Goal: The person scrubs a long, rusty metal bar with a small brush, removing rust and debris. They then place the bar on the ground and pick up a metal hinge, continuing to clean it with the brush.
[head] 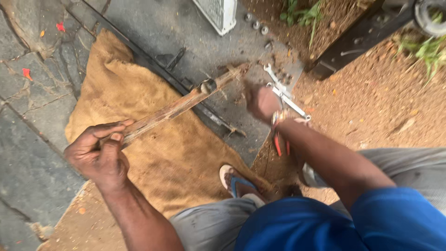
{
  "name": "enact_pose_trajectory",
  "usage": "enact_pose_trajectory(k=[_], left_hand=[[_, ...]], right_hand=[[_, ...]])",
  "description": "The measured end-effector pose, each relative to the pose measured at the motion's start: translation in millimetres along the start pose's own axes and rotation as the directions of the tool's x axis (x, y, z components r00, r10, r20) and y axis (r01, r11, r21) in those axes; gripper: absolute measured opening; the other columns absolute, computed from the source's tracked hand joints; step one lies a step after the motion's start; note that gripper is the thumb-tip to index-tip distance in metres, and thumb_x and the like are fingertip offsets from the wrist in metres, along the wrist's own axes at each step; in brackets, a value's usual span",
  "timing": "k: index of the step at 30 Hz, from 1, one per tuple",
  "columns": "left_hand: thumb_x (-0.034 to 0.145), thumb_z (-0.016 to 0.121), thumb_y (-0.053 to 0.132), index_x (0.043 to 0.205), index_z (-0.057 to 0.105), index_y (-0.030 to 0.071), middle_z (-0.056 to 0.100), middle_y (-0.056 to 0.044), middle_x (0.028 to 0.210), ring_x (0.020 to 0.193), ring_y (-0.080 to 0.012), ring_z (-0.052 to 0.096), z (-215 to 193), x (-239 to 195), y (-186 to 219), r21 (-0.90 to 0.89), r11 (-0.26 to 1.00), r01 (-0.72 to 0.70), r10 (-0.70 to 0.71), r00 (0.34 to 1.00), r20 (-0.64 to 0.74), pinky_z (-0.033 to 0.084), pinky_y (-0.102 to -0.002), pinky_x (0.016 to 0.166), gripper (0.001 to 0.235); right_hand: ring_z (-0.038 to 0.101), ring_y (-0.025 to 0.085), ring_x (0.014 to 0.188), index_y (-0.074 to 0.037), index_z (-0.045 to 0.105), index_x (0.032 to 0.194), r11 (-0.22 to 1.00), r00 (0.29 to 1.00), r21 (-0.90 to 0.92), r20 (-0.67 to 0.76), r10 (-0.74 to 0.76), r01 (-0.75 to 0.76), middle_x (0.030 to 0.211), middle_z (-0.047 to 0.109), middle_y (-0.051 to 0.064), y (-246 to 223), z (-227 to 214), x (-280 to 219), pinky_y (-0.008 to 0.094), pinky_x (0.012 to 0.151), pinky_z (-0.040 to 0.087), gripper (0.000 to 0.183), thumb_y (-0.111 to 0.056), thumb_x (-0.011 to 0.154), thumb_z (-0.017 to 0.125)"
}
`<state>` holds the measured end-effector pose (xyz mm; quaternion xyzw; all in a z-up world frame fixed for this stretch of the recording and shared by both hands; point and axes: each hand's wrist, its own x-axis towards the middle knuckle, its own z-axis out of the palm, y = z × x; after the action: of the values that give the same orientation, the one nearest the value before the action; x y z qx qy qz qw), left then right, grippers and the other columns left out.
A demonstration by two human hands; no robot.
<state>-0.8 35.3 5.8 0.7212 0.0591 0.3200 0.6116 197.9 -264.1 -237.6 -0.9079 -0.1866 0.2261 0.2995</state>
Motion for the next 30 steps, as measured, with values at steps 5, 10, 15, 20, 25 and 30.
enact_pose_trajectory(k=[5,10,15,20,25,30], left_hand=[[0.091,0.060,-0.015,0.096,0.070,-0.013,0.074,-0.020,0.090,0.072,-0.0164,0.068,1.0,-5.4,5.9,0.093,0.992,0.088,-0.082,0.994,-0.066,0.053,-0.023,0.067,0.011],[0.091,0.059,-0.015,0.097,0.073,-0.011,0.075,-0.017,0.092,0.072,-0.0115,0.065,6.9,-6.8,7.4,0.200,0.976,0.084,-0.069,0.995,-0.077,0.050,-0.021,0.067,0.016],[0.089,0.062,-0.011,0.095,0.073,-0.008,0.076,-0.012,0.091,0.064,-0.0059,0.055,25.5,-1.2,20.3,0.176,0.976,0.130,-0.110,0.987,-0.119,0.042,-0.019,0.060,0.013],[0.091,0.061,-0.015,0.097,0.076,-0.008,0.069,-0.007,0.081,0.062,-0.0034,0.050,33.9,-4.2,28.0,0.352,0.930,0.108,-0.081,0.993,-0.091,0.037,-0.018,0.060,0.017],[0.088,0.062,-0.013,0.091,0.072,-0.004,0.074,-0.005,0.086,0.070,-0.0036,0.059,42.7,6.7,28.2,0.259,0.964,0.062,-0.047,0.997,-0.064,0.046,-0.020,0.063,0.013],[0.091,0.062,-0.013,0.098,0.077,-0.007,0.063,-0.003,0.076,0.061,-0.0013,0.044,40.6,-2.9,32.3,0.308,0.942,0.138,-0.117,0.989,-0.086,0.031,-0.019,0.055,0.018]], right_hand=[[0.068,0.037,0.067,-0.006,0.069,0.126,0.988,0.977,0.134,-0.208,-0.052,0.081,0.085,0.070,0.026,-31.5,-8.2,-31.3,0.048,0.060,0.056,0.028,-0.017,0.106,0.052],[0.068,0.037,0.070,-0.004,0.066,0.134,0.889,0.876,0.134,-0.287,-0.388,0.437,0.087,0.071,0.026,-64.1,-20.3,-72.2,0.047,0.064,0.056,0.039,-0.013,0.097,0.058],[0.067,0.032,0.059,-0.006,0.063,0.139,0.988,0.985,0.024,-0.081,-0.152,0.154,0.084,0.072,0.026,-87.6,-56.8,-62.9,0.044,0.053,0.052,0.040,-0.016,0.101,0.056],[0.068,0.023,0.058,-0.011,0.068,0.135,0.915,0.901,0.033,-0.193,-0.388,0.401,0.093,0.078,0.017,-92.5,-64.2,-74.4,0.034,0.049,0.053,0.037,-0.019,0.102,0.055],[0.064,0.023,0.054,-0.002,0.069,0.141,0.712,0.825,-0.581,-0.118,-0.553,0.395,0.071,0.068,0.011,-83.2,-58.3,-69.4,0.033,0.048,0.051,0.045,-0.017,0.101,0.058],[0.063,0.029,0.071,-0.006,0.066,0.130,0.838,0.786,-0.151,-0.293,-0.544,0.524,0.079,0.067,0.016,-76.2,-53.3,-77.8,0.040,0.062,0.052,0.032,-0.017,0.101,0.058]])
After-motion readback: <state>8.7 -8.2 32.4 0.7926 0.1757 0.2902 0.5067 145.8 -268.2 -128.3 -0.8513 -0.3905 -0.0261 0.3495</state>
